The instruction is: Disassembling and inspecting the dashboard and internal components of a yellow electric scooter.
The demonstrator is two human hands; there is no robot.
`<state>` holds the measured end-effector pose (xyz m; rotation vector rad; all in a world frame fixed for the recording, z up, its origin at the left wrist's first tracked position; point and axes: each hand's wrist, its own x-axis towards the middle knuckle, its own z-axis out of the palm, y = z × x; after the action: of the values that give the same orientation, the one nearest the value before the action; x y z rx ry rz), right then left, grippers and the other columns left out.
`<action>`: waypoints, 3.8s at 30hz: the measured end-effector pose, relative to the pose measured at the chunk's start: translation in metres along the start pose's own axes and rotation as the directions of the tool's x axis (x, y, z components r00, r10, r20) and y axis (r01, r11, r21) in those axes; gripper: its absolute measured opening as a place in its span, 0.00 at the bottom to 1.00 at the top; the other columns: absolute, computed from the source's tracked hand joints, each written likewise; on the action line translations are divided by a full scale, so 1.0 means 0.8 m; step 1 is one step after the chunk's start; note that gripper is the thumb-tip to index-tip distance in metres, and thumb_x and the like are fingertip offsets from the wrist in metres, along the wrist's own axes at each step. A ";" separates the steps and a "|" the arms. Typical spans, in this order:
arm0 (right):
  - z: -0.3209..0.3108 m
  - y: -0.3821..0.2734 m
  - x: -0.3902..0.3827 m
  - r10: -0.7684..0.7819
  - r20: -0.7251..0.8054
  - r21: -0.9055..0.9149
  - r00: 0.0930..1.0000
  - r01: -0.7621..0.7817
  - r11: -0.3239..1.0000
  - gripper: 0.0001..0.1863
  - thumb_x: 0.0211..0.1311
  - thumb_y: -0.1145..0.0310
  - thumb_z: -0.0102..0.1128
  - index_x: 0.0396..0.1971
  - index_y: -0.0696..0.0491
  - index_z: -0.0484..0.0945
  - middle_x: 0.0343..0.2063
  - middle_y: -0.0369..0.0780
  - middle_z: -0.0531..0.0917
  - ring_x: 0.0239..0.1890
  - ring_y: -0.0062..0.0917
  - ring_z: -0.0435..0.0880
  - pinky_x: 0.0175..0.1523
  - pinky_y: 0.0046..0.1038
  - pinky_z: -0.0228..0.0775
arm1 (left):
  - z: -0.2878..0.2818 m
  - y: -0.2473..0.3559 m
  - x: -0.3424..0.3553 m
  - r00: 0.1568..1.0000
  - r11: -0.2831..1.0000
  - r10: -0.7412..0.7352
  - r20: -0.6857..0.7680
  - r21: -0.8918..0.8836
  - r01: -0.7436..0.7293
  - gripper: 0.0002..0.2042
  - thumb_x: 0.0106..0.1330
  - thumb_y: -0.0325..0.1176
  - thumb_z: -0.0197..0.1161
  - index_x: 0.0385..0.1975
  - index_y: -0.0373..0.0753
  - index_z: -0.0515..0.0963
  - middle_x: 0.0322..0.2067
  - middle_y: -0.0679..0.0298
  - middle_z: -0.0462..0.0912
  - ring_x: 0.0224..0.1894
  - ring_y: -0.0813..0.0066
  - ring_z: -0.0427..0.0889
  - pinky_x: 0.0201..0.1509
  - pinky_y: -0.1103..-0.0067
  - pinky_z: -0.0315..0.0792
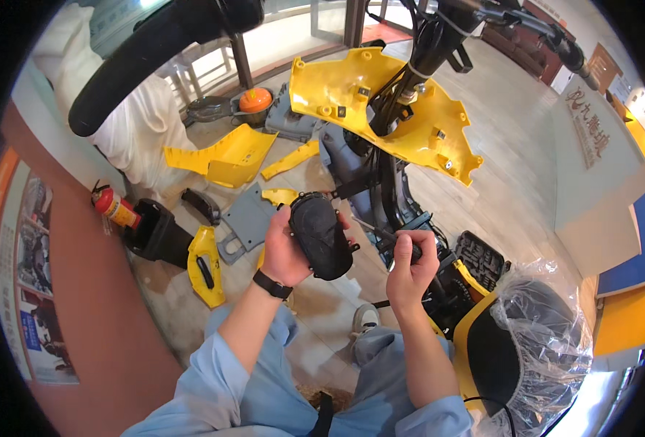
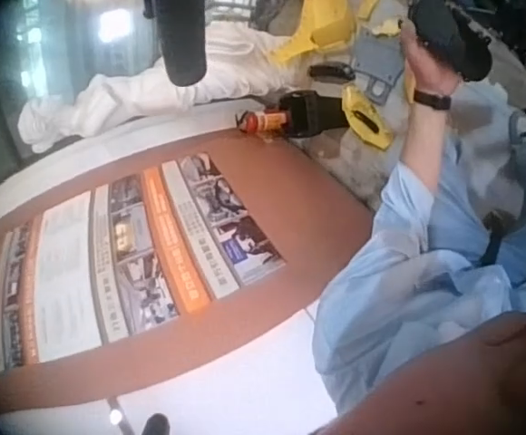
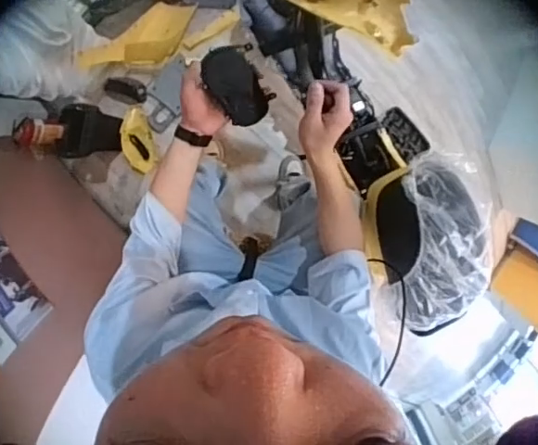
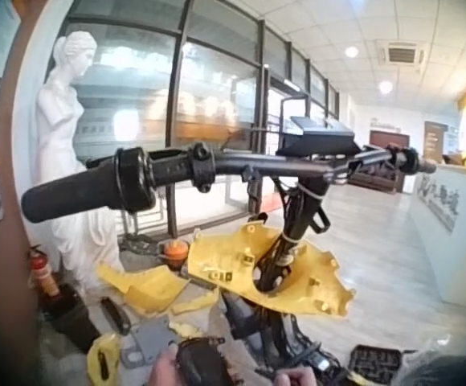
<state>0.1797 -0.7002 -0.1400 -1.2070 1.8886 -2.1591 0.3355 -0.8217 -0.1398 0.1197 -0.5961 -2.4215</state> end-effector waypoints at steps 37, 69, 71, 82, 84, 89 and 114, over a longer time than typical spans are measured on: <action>0.020 -0.025 -0.013 -0.294 0.129 -0.142 0.947 0.311 0.940 0.08 0.55 0.79 0.67 0.31 0.58 0.76 0.20 0.39 0.78 0.17 0.21 0.73 0.22 0.22 0.62 | -0.001 -0.005 -0.005 0.966 0.914 0.254 0.053 0.314 -0.258 0.33 0.57 0.50 0.54 0.60 0.35 0.66 0.47 0.51 0.79 0.46 0.57 0.82 0.54 0.64 0.76; 0.004 -0.042 -0.008 -0.404 0.289 -0.250 0.868 0.476 0.843 0.21 0.45 0.75 0.71 0.41 0.57 0.73 0.26 0.39 0.77 0.24 0.32 0.73 0.32 0.33 0.60 | -0.002 -0.013 0.002 0.963 0.885 0.270 -0.002 0.394 -0.248 0.33 0.56 0.53 0.52 0.58 0.38 0.68 0.48 0.53 0.77 0.50 0.55 0.78 0.59 0.50 0.73; 0.001 -0.045 -0.007 -0.386 0.356 -0.310 0.851 0.498 0.810 0.21 0.45 0.76 0.70 0.41 0.57 0.72 0.26 0.40 0.77 0.24 0.32 0.72 0.32 0.33 0.60 | 0.000 -0.015 0.004 0.964 0.894 0.265 -0.001 0.374 -0.246 0.33 0.56 0.53 0.52 0.58 0.38 0.68 0.48 0.52 0.77 0.50 0.55 0.78 0.59 0.50 0.73; 0.004 -0.036 -0.009 -0.332 0.249 -0.232 0.910 0.389 0.892 0.15 0.47 0.77 0.69 0.34 0.57 0.72 0.26 0.42 0.75 0.25 0.35 0.72 0.31 0.34 0.62 | 0.003 -0.019 0.006 0.964 0.927 0.267 -0.009 0.276 -0.254 0.32 0.56 0.49 0.53 0.60 0.37 0.67 0.47 0.51 0.79 0.45 0.57 0.83 0.53 0.63 0.77; 0.006 -0.031 -0.012 -0.306 0.249 -0.236 0.919 0.363 0.901 0.16 0.45 0.77 0.69 0.34 0.57 0.72 0.26 0.42 0.75 0.25 0.35 0.72 0.31 0.35 0.62 | 0.003 -0.019 0.006 0.964 0.930 0.266 -0.010 0.265 -0.254 0.32 0.57 0.49 0.53 0.60 0.37 0.67 0.47 0.51 0.79 0.45 0.57 0.83 0.53 0.63 0.77; 0.012 -0.024 -0.019 -0.217 0.153 -0.220 0.964 0.247 0.944 0.17 0.45 0.74 0.69 0.34 0.58 0.72 0.27 0.44 0.76 0.25 0.36 0.74 0.29 0.34 0.63 | -0.001 -0.019 0.004 0.975 0.912 0.220 -0.014 0.358 -0.201 0.34 0.58 0.54 0.51 0.61 0.38 0.66 0.50 0.50 0.78 0.51 0.58 0.79 0.59 0.60 0.74; 0.010 -0.036 -0.002 -0.267 0.204 -0.332 0.942 0.323 0.887 0.11 0.55 0.72 0.66 0.35 0.58 0.75 0.25 0.43 0.78 0.23 0.35 0.75 0.29 0.34 0.63 | 0.007 -0.028 0.002 0.983 0.993 0.051 -0.179 -0.094 -0.069 0.28 0.63 0.52 0.49 0.58 0.42 0.69 0.50 0.50 0.78 0.46 0.55 0.81 0.58 0.48 0.71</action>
<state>0.1981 -0.6984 -0.1168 -1.7780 2.2235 -1.8109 0.3202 -0.8049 -0.1448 0.2671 -0.3923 -2.3464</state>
